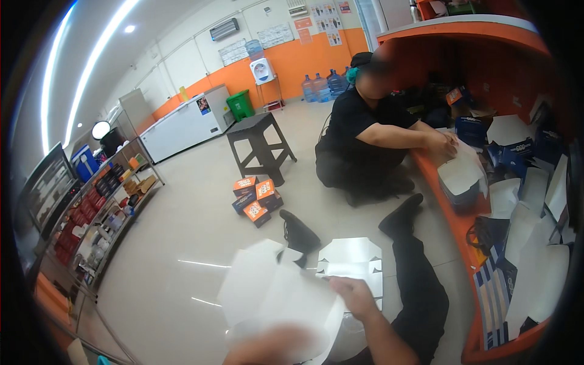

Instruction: The person folds flat cardboard cutouts into food boxes by hand while sitting on the floor and tosses the assembled boxes aside.

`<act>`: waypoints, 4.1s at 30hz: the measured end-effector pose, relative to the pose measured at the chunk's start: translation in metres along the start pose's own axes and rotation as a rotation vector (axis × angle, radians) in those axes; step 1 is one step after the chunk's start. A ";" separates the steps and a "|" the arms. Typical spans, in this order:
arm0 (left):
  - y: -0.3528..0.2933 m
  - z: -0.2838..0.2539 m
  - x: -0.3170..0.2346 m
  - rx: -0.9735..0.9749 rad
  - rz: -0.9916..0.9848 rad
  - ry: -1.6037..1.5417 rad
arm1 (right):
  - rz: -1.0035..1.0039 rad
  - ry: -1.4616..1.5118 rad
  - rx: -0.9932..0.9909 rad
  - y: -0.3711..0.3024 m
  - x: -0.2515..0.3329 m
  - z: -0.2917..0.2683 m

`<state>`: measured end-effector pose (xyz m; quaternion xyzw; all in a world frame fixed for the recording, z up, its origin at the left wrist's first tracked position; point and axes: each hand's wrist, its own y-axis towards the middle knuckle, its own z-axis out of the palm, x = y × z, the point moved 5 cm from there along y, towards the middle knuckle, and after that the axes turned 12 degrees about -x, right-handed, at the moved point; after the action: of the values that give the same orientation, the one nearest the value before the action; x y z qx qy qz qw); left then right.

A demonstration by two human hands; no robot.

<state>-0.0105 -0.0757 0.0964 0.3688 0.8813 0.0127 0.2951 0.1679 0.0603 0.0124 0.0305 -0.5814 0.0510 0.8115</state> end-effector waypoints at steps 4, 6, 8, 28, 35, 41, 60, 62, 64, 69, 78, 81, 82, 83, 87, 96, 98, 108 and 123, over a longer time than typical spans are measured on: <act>-0.021 0.015 0.022 0.075 -0.080 0.000 | 0.347 0.034 0.049 0.027 -0.046 -0.017; -0.021 0.012 0.028 -0.068 -0.284 0.137 | 0.459 0.012 0.039 0.020 -0.068 -0.017; -0.013 0.004 0.024 -0.180 -0.317 0.174 | -0.710 -0.662 -0.193 0.007 -0.033 0.004; -0.083 0.056 0.111 -0.514 -1.179 -0.808 | -0.747 -0.542 0.262 -0.035 -0.028 0.064; -0.072 0.039 0.086 -0.518 -1.029 -0.539 | -0.858 -0.550 0.369 -0.044 -0.030 0.065; -0.079 0.036 0.087 -0.548 -0.944 -0.542 | -0.850 -0.512 0.437 -0.051 -0.021 0.075; -0.064 0.017 0.061 -0.593 -1.024 -0.288 | -0.811 -0.705 0.598 -0.044 -0.060 0.068; -0.054 -0.009 0.038 -0.581 -0.899 0.010 | -0.836 -0.765 0.509 -0.036 -0.052 0.064; -0.047 -0.027 0.028 -0.493 -0.791 0.197 | -0.823 -0.705 0.451 -0.029 -0.047 0.054; -0.056 -0.042 0.036 -0.401 -0.672 0.419 | -0.744 -0.611 0.366 -0.024 -0.034 0.047; -0.051 -0.035 0.037 -0.653 -0.742 0.450 | -0.929 -0.741 0.362 -0.055 -0.022 0.069; -0.046 -0.031 0.041 -0.635 -0.843 0.402 | -0.898 -0.736 0.426 -0.059 -0.032 0.077; -0.046 -0.026 0.040 -0.627 -0.837 0.405 | -0.896 -0.734 0.415 -0.061 -0.034 0.080; -0.045 -0.022 0.041 -0.611 -0.843 0.430 | -0.917 -0.728 0.427 -0.066 -0.035 0.084; -0.045 -0.010 0.047 -0.628 -0.803 0.475 | -0.947 -0.744 0.407 -0.076 -0.032 0.090; -0.041 0.004 0.056 -0.792 -0.637 0.394 | -0.895 -0.750 0.423 -0.067 -0.033 0.082; -0.045 0.007 0.064 -0.816 -0.635 0.352 | -0.895 -0.761 0.414 -0.064 -0.030 0.079; -0.026 0.025 0.054 -0.698 -0.423 0.354 | -0.868 -0.743 0.288 -0.055 -0.036 0.072; -0.051 0.023 0.093 -1.131 -0.364 -0.344 | -0.019 -0.072 -0.260 0.014 -0.028 -0.023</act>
<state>-0.0830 -0.0565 0.0180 -0.0040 0.7268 0.3677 0.5802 0.1793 0.0757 -0.0213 -0.0678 -0.6115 -0.0335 0.7876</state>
